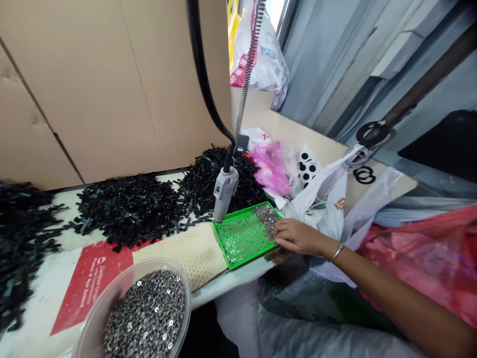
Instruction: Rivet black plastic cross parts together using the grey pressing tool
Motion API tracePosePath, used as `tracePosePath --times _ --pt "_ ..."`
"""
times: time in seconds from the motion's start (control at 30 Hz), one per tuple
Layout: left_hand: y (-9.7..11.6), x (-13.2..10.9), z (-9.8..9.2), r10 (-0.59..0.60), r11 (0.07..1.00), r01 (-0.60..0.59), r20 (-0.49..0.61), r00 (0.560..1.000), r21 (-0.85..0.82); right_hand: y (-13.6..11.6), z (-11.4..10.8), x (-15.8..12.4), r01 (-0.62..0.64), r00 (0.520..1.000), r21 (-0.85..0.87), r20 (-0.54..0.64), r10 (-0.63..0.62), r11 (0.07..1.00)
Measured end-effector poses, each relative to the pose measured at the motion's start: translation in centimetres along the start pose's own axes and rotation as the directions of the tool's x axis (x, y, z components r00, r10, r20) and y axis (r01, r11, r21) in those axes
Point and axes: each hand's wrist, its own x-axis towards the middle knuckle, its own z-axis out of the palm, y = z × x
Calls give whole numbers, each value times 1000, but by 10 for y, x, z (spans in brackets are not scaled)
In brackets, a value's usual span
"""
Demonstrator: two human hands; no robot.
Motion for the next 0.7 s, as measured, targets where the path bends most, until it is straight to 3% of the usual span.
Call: tracePosePath --times 0.13,0.27,0.37,0.5,0.7 --pt "-2 3 -2 68 997 -68 7 998 31 0 -2 -1 -17 997 -1 -79 17 1000" --pt "-9 -1 5 204 971 -207 33 978 123 -3 14 1 -16 996 -95 -90 8 995" --pt "-10 -5 14 166 981 -167 17 986 95 6 25 -6 -29 999 -203 -40 21 979" --pt "-9 -12 26 170 984 -172 -39 985 -50 16 28 -16 -110 993 -274 -80 91 955" --pt "-14 -13 32 194 978 -197 -45 980 -74 -22 28 10 -70 995 -154 -79 58 986"
